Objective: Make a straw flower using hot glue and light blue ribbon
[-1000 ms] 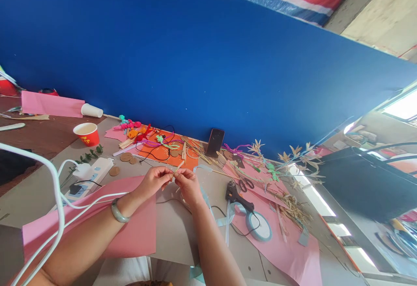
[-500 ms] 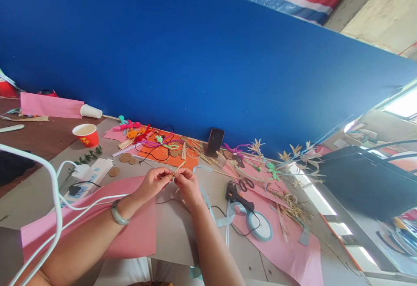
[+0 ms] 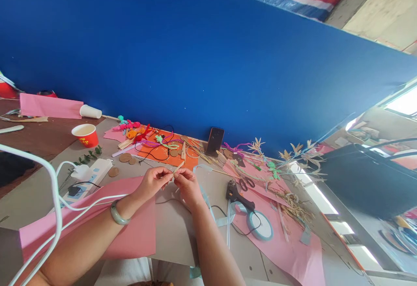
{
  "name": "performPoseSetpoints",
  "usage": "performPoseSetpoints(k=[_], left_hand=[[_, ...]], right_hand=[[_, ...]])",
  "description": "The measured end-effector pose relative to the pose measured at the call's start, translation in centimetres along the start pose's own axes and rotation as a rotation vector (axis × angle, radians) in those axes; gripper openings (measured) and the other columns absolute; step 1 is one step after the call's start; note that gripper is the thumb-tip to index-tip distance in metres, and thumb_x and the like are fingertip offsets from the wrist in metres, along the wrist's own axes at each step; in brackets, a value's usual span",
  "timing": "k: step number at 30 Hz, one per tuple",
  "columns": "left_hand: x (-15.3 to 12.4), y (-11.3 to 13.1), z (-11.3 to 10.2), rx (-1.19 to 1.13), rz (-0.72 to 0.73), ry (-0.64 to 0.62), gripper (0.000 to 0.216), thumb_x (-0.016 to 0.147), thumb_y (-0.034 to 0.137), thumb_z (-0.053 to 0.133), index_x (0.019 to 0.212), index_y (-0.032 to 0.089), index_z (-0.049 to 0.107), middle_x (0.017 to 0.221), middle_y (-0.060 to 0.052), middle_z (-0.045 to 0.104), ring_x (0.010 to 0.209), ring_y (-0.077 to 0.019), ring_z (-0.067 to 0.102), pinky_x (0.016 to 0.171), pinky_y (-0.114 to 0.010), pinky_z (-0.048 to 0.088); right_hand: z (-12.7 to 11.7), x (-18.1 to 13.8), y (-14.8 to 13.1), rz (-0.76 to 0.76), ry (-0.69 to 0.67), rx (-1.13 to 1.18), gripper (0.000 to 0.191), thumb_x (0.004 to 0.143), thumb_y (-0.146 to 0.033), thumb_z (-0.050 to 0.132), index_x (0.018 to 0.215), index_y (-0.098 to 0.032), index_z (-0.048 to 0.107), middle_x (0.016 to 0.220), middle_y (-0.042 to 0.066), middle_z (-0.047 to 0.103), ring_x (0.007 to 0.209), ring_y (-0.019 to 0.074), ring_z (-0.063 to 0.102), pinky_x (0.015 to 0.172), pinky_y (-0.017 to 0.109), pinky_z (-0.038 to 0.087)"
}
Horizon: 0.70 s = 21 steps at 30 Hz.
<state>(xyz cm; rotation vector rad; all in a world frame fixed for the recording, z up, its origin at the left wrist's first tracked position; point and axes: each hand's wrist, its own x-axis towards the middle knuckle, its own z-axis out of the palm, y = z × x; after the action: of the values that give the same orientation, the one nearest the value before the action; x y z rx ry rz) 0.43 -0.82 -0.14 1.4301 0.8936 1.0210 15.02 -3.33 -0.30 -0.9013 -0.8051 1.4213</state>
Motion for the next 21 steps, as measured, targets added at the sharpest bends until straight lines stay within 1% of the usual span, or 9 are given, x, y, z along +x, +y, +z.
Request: performPoseSetpoints(k=[7, 13, 21], left_hand=[[0.2, -0.5, 0.1, -0.012, 0.005, 0.015, 0.021, 0.076, 0.033, 0.063, 0.07, 0.014, 0.066, 0.056, 0.0, 0.059, 0.044, -0.0088, 0.047, 0.044, -0.021, 0.037], [0.3, -0.8, 0.1, -0.034, -0.004, 0.025, 0.024, 0.075, 0.037, 0.065, 0.072, 0.014, 0.066, 0.055, 0.001, 0.057, 0.045, -0.0092, 0.048, 0.045, -0.021, 0.037], [0.5, -1.3, 0.0, -0.102, -0.039, -0.007, 0.022, 0.075, 0.035, 0.066, 0.068, 0.014, 0.064, 0.054, 0.001, 0.055, 0.045, -0.009, 0.047, 0.046, -0.021, 0.038]], right_hand=[[0.0, -0.1, -0.1, 0.003, 0.008, -0.026, 0.014, 0.064, -0.027, 0.078, 0.07, -0.021, 0.067, 0.066, -0.002, 0.061, 0.055, 0.01, 0.048, 0.055, 0.024, 0.039], [-0.2, -0.1, 0.0, 0.002, -0.004, -0.038, 0.013, 0.064, -0.025, 0.076, 0.072, -0.021, 0.067, 0.067, -0.002, 0.061, 0.055, 0.0103, 0.048, 0.055, 0.024, 0.038], [-0.2, -0.1, 0.0, -0.011, -0.023, -0.043, 0.013, 0.064, -0.026, 0.076, 0.073, -0.022, 0.067, 0.07, -0.001, 0.063, 0.058, 0.0118, 0.051, 0.058, 0.026, 0.041]])
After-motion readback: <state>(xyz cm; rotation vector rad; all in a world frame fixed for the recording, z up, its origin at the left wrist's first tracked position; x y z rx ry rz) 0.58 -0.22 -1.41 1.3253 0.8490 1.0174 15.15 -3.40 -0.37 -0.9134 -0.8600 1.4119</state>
